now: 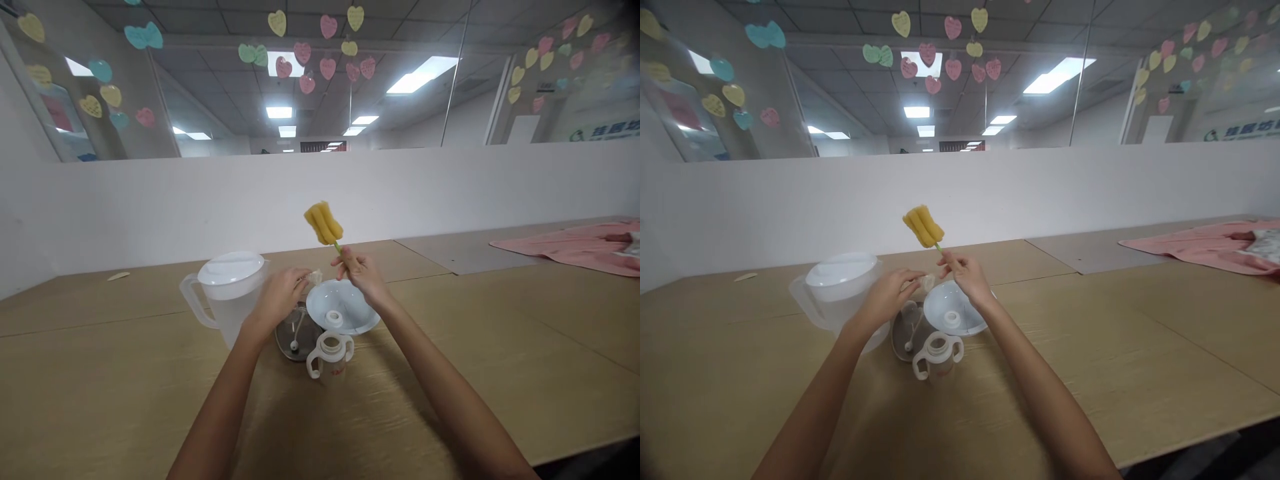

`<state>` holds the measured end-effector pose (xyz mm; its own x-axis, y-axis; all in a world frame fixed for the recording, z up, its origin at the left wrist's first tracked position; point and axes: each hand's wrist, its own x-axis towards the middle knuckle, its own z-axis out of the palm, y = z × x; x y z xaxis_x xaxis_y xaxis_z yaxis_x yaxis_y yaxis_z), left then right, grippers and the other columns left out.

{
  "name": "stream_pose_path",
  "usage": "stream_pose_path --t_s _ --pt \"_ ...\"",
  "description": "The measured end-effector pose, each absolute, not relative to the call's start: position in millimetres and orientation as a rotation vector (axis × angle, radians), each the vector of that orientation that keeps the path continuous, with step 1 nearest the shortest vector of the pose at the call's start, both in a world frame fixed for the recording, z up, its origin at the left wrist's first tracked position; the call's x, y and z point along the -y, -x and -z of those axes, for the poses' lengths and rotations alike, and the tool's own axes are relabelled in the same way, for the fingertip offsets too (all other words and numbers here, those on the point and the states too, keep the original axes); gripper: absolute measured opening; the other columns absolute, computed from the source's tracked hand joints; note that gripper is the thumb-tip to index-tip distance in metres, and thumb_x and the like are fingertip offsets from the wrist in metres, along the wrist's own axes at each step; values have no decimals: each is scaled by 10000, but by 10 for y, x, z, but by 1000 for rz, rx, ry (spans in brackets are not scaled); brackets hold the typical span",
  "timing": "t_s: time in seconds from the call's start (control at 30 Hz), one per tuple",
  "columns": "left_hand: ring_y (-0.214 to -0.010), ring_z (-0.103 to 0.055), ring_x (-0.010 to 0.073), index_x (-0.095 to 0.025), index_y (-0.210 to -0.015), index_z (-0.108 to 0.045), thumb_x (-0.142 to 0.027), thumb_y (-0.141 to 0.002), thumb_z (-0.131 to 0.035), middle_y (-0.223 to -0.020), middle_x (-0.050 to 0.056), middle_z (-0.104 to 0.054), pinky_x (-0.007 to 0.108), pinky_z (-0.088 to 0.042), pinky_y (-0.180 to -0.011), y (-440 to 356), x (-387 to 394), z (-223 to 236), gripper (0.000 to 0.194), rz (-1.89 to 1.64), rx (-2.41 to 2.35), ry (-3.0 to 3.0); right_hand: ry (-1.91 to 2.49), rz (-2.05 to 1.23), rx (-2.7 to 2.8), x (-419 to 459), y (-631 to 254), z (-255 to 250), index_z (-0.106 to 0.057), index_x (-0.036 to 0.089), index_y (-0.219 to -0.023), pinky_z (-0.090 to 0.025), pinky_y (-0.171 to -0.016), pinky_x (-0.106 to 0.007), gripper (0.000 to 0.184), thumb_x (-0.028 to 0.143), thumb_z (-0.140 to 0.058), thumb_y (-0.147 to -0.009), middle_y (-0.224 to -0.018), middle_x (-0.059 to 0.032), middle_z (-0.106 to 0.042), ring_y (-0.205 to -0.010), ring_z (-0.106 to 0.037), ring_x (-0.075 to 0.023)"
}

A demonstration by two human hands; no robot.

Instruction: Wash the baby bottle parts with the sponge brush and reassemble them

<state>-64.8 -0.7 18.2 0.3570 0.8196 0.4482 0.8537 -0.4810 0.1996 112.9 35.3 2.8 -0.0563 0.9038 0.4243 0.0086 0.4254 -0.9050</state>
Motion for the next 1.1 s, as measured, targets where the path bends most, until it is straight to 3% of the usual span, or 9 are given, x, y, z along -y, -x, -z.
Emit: stream_pose_path --t_s 0.1,0.2,0.4,0.7,0.87,1.1 --pt "-943 -601 236 -180 -1025 -609 -309 -919 -347 -1063 92 -658 316 -440 -783 739 10 -198 311 853 1623 2529 885 -748 1453 -381 -1186 -18 -616 144 -553 -298 -456 -232 671 763 -419 -720 -372 24 -416 -400 -363 -78" --pt "-862 -606 231 -182 -996 -553 -339 -936 -286 -967 87 -655 324 -448 -720 781 38 -230 316 966 1685 2498 919 -597 1504 -385 -1227 -24 -596 150 -503 -262 -453 -234 649 749 -455 -711 -374 46 -330 -402 -324 -72" --pt "-916 -598 192 -199 -984 -481 -366 -955 -239 -979 64 -629 324 -445 -810 754 84 -269 295 1340 1519 2560 990 -390 1621 -414 -1223 9 -611 150 -490 -229 -460 -237 588 686 -520 -713 -408 30 -407 -444 -358 -80" --pt "-890 -589 185 -197 -955 -486 -383 -955 -235 -982 60 -622 328 -442 -806 756 101 -264 312 1341 1530 2593 1026 -369 1599 -398 -1306 -38 -638 144 -530 -259 -459 -231 559 676 -561 -685 -427 23 -428 -457 -347 -86" --pt "-895 -584 190 -200 -942 -498 -410 -950 -251 -960 58 -624 341 -438 -822 784 95 -277 324 1359 1526 2605 1133 -118 1520 -391 -1314 -34 -621 154 -521 -260 -484 -233 542 657 -555 -710 -477 15 -473 -495 -368 -88" --pt "-886 -591 173 -198 -1054 -480 -477 -939 -264 -1050 86 -614 325 -461 -795 775 52 -233 371 1661 1497 2801 1033 -172 1517 -333 -1307 -68 -662 153 -603 -298 -482 -228 537 652 -520 -739 -519 8 -516 -504 -409 -92"
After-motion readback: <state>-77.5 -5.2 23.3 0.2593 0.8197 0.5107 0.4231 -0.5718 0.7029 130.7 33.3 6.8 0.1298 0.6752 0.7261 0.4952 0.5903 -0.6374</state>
